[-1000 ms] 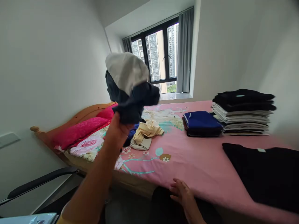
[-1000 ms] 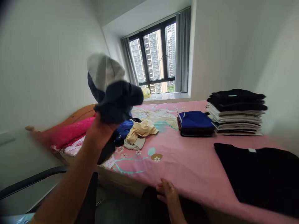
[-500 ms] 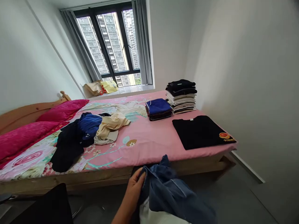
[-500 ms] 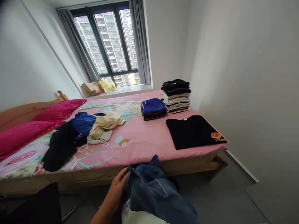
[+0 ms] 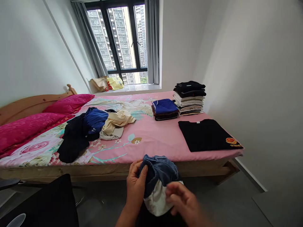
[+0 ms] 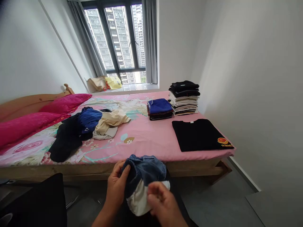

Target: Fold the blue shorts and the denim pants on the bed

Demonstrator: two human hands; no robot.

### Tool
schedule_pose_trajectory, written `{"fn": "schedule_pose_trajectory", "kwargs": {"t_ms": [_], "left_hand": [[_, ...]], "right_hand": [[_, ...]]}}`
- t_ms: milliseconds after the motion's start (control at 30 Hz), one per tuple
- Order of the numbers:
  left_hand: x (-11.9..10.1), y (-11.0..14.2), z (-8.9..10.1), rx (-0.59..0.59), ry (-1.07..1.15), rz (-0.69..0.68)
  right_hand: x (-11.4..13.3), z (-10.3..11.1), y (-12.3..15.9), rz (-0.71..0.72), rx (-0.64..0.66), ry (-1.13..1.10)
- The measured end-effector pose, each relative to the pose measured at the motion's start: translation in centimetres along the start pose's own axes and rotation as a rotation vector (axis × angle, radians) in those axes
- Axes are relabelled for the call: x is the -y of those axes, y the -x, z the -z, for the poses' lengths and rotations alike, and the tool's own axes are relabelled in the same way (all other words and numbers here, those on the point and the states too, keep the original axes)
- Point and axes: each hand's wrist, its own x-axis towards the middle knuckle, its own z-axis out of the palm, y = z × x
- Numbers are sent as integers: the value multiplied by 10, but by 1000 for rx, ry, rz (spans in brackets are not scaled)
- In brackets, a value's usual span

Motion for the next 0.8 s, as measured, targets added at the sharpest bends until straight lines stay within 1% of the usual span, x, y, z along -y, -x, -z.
{"fn": "schedule_pose_trajectory", "kwargs": {"t_ms": [33, 67, 133, 200, 267, 300, 367, 433, 500, 567, 600, 667, 733, 767, 800], "left_hand": [[-4, 4, -2, 11, -26, -36], [-9, 7, -4, 31, -56, -75], [-16, 13, -6, 88, -90, -105], [-20, 15, -5, 161, -112, -98], [-21, 13, -3, 219, -162, -122], [-21, 11, -2, 241, -199, -147], [-17, 6, 0, 282, -277, -188], [-13, 2, 2, 327, -333, -176], [-11, 0, 4, 393, -363, -134], [-13, 0, 7, 479, -336, -84], [-16, 0, 7, 531, -311, -67], [-26, -1, 6, 659, -266, -54], [-36, -6, 2, 795, -276, -43], [-40, -9, 0, 862, -303, -29], [-44, -13, -1, 927, -333, -1]], "right_hand": [[3, -13, -3, 58, 13, 96], [5, -22, -8, 115, -17, 185], [7, -30, -18, 198, -89, 313], [9, -23, -26, 251, -101, 375], [13, -7, -29, 288, -97, 408], [17, 1, -28, 281, -98, 409], [24, 16, -23, 192, -70, 346], [31, 25, -17, 56, 11, 215], [39, 29, -14, -57, 81, 81], [48, 29, -14, -117, 159, -2], [53, 29, -16, -132, 219, -23], [68, 28, -20, -131, 373, 13], [84, 27, -27, -54, 502, 176], [92, 28, -31, 10, 525, 298], [99, 28, -36, 87, 513, 432]]}}
